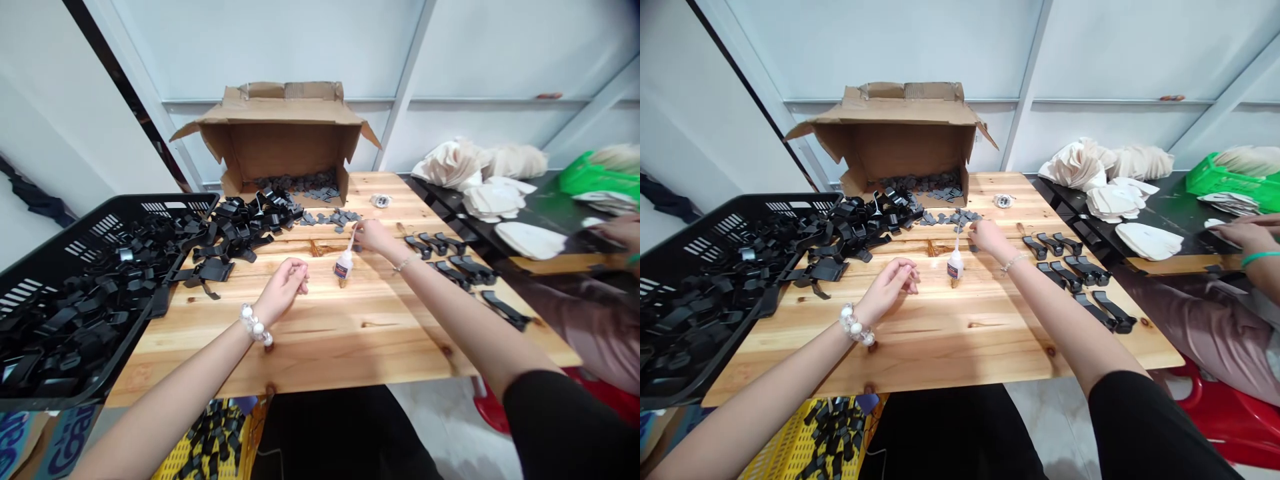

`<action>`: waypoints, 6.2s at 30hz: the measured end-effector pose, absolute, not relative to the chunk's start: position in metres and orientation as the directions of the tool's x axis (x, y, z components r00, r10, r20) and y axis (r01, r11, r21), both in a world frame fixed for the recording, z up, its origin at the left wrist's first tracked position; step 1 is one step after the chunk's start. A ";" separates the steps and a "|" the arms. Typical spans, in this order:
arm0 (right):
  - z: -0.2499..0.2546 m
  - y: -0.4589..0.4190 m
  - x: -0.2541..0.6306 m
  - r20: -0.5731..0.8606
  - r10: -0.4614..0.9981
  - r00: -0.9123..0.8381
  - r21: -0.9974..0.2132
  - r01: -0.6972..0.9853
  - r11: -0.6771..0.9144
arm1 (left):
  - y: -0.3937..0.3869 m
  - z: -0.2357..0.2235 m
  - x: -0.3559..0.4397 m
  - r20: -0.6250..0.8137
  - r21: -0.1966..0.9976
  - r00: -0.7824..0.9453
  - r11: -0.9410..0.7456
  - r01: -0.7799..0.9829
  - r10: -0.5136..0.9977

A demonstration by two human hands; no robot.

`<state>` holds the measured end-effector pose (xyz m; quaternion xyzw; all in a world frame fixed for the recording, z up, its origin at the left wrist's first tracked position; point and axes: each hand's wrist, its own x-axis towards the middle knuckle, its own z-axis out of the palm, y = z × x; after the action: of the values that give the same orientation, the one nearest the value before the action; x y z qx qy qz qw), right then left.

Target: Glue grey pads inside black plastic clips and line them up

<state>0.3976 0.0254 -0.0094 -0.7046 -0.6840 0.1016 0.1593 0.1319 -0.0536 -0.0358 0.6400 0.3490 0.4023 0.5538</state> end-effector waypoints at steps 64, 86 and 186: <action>-0.020 -0.096 0.328 -0.093 0.956 -0.277 -0.990 -0.076 -0.118 | -0.054 -0.020 0.122 -0.085 0.713 0.683 -0.435 0.551 0.726; -0.015 -0.104 0.322 0.258 0.937 -0.235 -0.963 -0.142 0.230 | -0.059 -0.015 0.124 0.053 0.997 0.725 -0.077 0.000 0.687; 0.011 -0.088 0.368 0.154 0.943 0.294 -0.905 -0.341 0.254 | -0.084 -0.015 0.140 -0.486 0.761 0.670 0.648 0.008 0.562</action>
<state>0.3677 -0.0881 0.0110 -0.4013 -0.3753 0.4605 0.6972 0.1403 -0.0835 -0.0151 0.3846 0.3704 0.1669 0.8289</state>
